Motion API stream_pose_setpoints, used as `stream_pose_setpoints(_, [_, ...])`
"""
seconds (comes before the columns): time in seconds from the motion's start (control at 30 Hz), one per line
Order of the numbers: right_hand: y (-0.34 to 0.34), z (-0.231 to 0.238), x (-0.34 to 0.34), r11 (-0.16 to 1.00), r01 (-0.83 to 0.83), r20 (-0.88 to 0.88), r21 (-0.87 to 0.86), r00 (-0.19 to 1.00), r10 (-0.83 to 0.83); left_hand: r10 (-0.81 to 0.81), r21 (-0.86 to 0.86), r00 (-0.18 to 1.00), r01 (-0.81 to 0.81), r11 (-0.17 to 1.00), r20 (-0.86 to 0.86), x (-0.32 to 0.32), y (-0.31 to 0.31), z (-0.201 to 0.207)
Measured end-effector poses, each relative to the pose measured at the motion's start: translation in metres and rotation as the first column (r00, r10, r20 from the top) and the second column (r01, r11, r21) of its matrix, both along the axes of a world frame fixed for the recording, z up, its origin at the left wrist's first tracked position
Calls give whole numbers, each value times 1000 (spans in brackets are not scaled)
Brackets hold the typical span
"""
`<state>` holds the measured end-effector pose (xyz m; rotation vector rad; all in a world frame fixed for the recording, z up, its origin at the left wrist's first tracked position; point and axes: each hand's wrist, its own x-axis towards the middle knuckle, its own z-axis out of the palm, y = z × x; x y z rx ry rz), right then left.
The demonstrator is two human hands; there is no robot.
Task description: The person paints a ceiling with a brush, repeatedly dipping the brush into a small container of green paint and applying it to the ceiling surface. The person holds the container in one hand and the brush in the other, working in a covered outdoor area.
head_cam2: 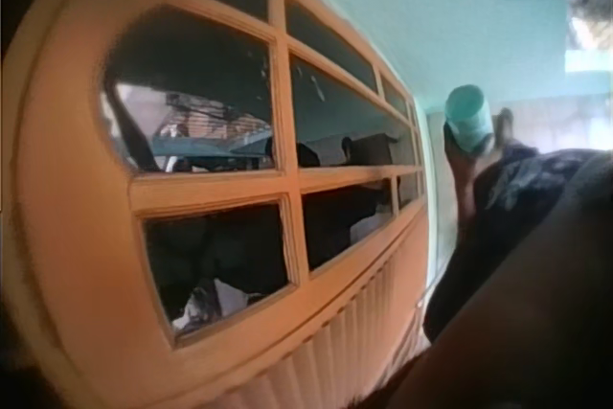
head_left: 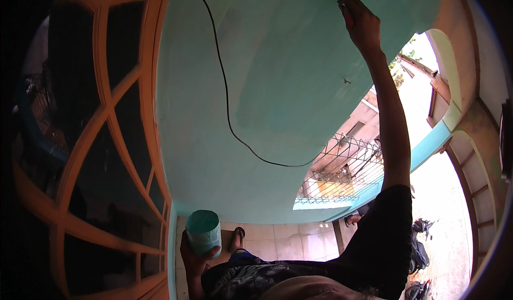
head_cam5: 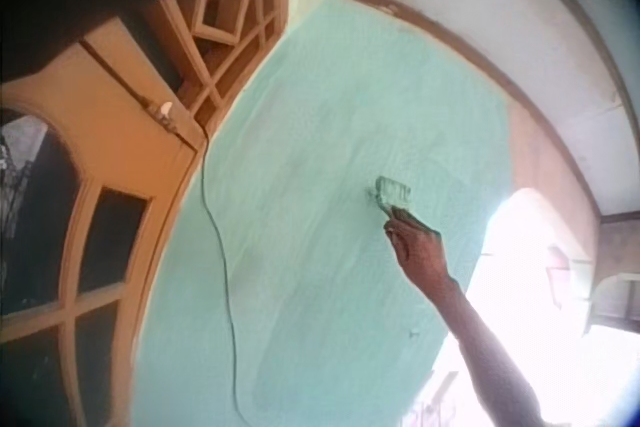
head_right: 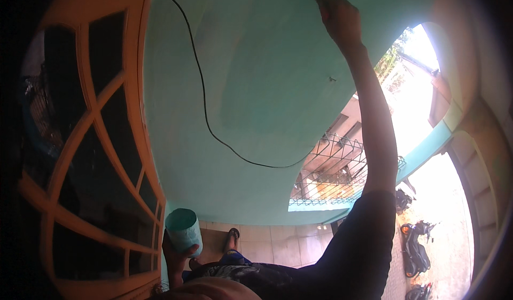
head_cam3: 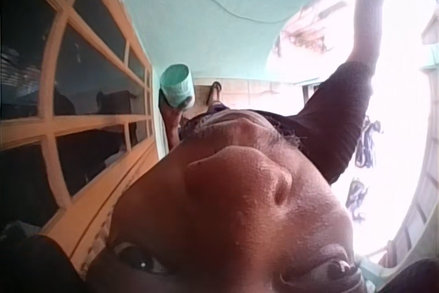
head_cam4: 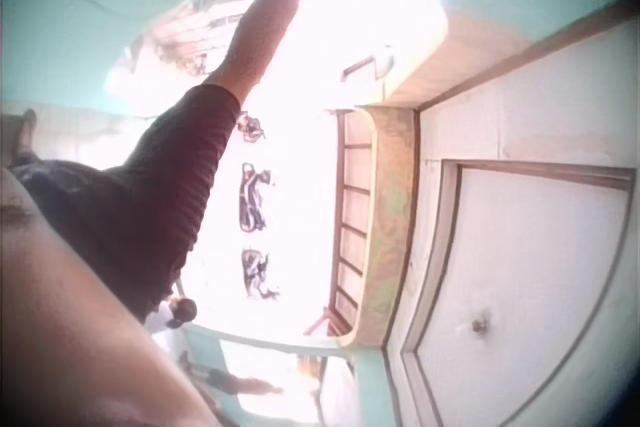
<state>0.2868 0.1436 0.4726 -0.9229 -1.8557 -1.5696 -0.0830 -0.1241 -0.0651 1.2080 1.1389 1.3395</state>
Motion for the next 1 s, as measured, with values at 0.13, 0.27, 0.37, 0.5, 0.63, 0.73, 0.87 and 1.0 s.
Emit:
stream_pose_setpoints(0.13, [-23, -104, -5, 987, 55, 12, -149, 998, -54, -13, 9, 999, 13, 1000, 32, 1, 1, -1])
stream_pose_setpoints(0.27, [-58, -116, -33, 878, 60, -94, -475, 989, -118, -19, 38, 1000, 18, 999, 15, -10, 1, -4])
stream_pose_setpoints(0.37, [-69, -66, -32, 769, -55, -149, -637, 987, -53, -19, 72, 1000, 20, 997, -14, -9, 3, 2])
stream_pose_setpoints(0.5, [-33, 22, -22, 647, -171, -261, -743, 964, -44, -29, 52, 1000, 30, 998, -7, -8, 4, 20])
stream_pose_setpoints(0.63, [-33, 85, -54, 769, -161, -203, -619, 978, 42, 15, 56, 998, -12, 998, -57, -11, -1, 18])
stream_pose_setpoints(0.73, [-70, 84, -79, 979, 61, -84, -193, 993, -79, 8, 57, 1000, -8, 998, -2, -3, -3, 14])
stream_pose_setpoints(0.87, [-11, 40, -47, 999, 27, -15, -19, 1000, -27, 58, 23, 998, -57, 998, -20, -8, -10, 7])
stream_pose_setpoints(1.0, [8, -65, -35, 999, 41, 122, 6, 992, -41, 68, 11, 998, -69, 998, 13, -8, -12, -5])
